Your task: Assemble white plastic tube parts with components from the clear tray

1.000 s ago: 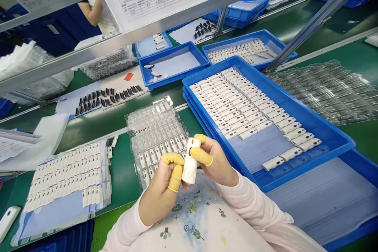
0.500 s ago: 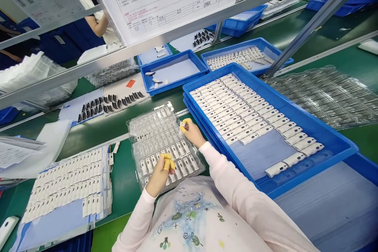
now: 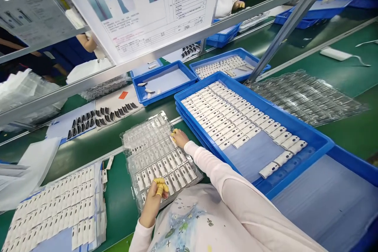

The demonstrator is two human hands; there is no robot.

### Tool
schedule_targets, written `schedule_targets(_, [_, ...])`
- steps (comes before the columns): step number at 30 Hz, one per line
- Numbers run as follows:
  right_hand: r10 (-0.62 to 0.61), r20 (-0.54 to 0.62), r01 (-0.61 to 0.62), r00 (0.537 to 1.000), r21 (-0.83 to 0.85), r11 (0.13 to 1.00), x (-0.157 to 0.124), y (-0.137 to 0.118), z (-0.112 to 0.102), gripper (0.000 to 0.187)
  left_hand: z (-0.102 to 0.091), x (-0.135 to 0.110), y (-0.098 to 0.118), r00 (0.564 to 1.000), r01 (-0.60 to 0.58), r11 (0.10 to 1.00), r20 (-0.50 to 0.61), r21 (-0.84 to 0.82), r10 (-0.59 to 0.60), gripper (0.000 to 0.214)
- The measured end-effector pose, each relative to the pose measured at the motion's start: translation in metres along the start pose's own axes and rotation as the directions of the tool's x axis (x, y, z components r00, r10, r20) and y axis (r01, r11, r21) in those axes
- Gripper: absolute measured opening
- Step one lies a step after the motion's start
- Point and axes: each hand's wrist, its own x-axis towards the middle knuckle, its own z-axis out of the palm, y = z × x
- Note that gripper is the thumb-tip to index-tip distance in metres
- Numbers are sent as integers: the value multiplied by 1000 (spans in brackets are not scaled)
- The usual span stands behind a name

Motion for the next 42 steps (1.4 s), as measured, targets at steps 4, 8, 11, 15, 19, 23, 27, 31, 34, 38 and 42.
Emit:
schedule_targets(4, [83,-5,-83,997,-46,995,-3,-15,-8,34,6,3,9,1000,7,1000,18,18,-7,51])
schedule_targets(8, [163,-43,-165,986,-39,986,-21,-34,-25,34,14,7,21,999,-4,999,48,42,2,55])
schedule_targets(11, [182,-102,-184,978,-9,983,-56,-41,-50,36,19,11,26,996,-9,998,91,65,3,57])
schedule_targets(15, [282,-229,-291,932,-7,957,-133,-13,-105,34,23,14,29,989,-9,994,147,112,-8,58])
schedule_targets(19, [579,-304,-629,756,-95,771,-215,63,-164,32,24,14,28,980,-2,984,198,181,-35,59])
schedule_targets(23, [760,-306,-819,573,-251,517,-270,130,-190,30,26,15,26,970,37,978,229,204,-84,64])
schedule_targets(27, [815,-277,-842,509,-359,403,-287,155,-180,35,27,16,22,968,22,978,241,207,-73,64])
schedule_targets(31, [814,-257,-827,521,-389,407,-280,163,-172,32,26,14,20,969,17,979,238,201,-66,65])
schedule_targets(34, [808,-310,-846,501,-372,382,-272,176,-182,34,24,11,20,971,23,982,229,187,-67,64])
schedule_targets(38, [824,-401,-905,400,-315,286,-266,204,-200,40,24,7,24,976,46,984,201,171,-80,69])
schedule_targets(42, [848,-393,-926,355,-273,261,-261,224,-204,39,28,2,32,980,66,988,175,141,-91,74])
